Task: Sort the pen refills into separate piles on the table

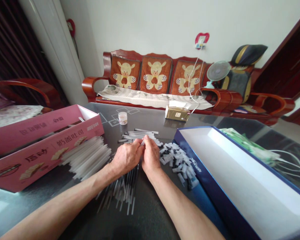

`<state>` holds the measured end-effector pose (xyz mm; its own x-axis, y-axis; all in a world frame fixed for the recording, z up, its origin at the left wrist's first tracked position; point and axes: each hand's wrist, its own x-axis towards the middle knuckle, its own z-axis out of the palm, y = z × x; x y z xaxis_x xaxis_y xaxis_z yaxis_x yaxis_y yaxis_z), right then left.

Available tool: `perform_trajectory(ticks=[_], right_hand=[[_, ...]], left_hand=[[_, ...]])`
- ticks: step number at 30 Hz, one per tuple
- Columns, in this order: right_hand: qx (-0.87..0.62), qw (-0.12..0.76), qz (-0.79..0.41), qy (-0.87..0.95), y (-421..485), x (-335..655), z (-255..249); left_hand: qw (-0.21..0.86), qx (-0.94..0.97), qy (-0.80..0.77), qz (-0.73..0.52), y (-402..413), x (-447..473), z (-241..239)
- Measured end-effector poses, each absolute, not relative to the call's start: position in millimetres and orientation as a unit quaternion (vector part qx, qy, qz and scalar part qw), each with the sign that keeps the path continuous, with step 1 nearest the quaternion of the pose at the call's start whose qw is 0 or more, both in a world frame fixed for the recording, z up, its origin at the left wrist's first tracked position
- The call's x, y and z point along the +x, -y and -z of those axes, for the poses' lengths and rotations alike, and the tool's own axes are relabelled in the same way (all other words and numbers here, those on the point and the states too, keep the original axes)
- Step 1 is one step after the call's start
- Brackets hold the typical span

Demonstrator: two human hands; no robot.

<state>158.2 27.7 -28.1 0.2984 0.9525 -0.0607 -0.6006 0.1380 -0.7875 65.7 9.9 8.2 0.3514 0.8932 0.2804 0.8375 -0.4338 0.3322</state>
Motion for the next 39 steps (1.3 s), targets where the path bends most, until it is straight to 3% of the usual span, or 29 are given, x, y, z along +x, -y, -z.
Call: perform_trajectory(ticks=[3,6,8,10,13,16,20,31,39], right_hand=[[-0.355,0.699,-0.581,0.218,-29,162,24],[-0.358,0.689,-0.608,0.165,-37,179,15],[-0.364,0.705,-0.595,0.13,-42,194,10],[-0.373,0.716,-0.574,0.136,-46,206,10],[-0.397,0.723,-0.516,0.233,-45,206,20],[-0.427,0.707,-0.428,0.367,-38,195,31],[-0.454,0.663,-0.346,0.484,-28,188,36],[-0.474,0.583,-0.19,0.631,-29,190,38],[-0.608,0.333,-0.024,0.72,-26,248,6]], left_hand=[[0.162,0.799,-0.517,-0.26,-12,66,-10],[0.36,0.748,-0.492,-0.261,-14,68,-9],[0.432,0.721,-0.475,-0.26,-13,69,-9],[0.384,0.744,-0.462,-0.292,-13,66,-12],[0.223,0.804,-0.456,-0.31,-14,56,-23],[0.085,0.823,-0.504,-0.247,-25,40,-35],[-0.019,0.81,-0.572,-0.128,-44,6,-41],[-0.104,0.766,-0.634,-0.011,-33,-81,-21],[-0.101,0.794,-0.583,-0.139,-34,-39,-27]])
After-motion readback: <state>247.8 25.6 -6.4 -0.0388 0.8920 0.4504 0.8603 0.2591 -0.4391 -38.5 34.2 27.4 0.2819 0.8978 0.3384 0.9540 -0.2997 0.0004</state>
